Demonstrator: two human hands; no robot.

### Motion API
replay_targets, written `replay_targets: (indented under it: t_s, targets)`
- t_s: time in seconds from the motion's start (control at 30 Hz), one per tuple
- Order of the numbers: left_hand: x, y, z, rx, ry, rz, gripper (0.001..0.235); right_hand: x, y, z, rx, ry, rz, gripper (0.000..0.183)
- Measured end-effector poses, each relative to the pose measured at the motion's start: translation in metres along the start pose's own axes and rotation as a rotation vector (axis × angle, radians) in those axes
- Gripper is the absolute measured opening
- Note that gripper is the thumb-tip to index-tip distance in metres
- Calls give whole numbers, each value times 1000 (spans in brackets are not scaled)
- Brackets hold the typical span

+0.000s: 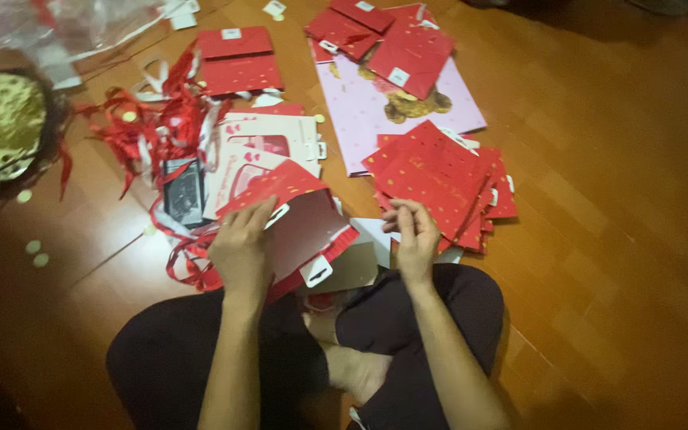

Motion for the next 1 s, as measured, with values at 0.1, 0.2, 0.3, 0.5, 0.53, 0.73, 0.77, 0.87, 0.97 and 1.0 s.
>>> replay_targets:
  t_s: [0.1, 0.2, 0.3, 0.5, 0.53, 0.73, 0.77, 0.87, 0.97, 1.0]
  targets:
    - [3, -3, 6, -91, -39, 20, 42, 7, -41, -9, -234, 149, -64, 30]
    - [5, -7, 7, -101, -35, -43, 45, -25, -77, -35, -811, 396, -149, 42]
    - [6, -10, 4, -127, -48, -57, 45, -66, -64, -94, -1119, 813, 391, 62]
    - [11, -15, -1, -198, 2, -65, 35, -66, -76, -118, -1228, 785, 309, 100]
    - [11, -16, -1, -193, 7, -69, 35, -71, -81, -119, -1296, 795, 381, 100]
    - [22, -12, -10, -239, 54, -47, 29, -106, -59, -109, -1527, 1038, 511, 101]
    - [24, -10, -11, -253, 51, -51, 28, -113, -41, -102, -1513, 1137, 442, 101]
    - [23, -8, -12, -283, 33, -60, 29, -118, 41, -72, -1360, 1235, 155, 97]
    - [20, -6, -20, -318, 90, -19, 34, -109, 137, -70, -877, 1227, 174, 94]
    - [18, -7, -23, -333, 120, 2, 36, -106, 165, -74, -665, 1203, 230, 95]
Point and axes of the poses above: each hand's wrist, its own x-axis towards the middle knuckle, its own z-axis out of the back of the hand, y = z × x, the point moved 7 cm from there along x, towards the middle knuckle, and after that the axes turned 5 degrees about -y, right-handed, at the moved point
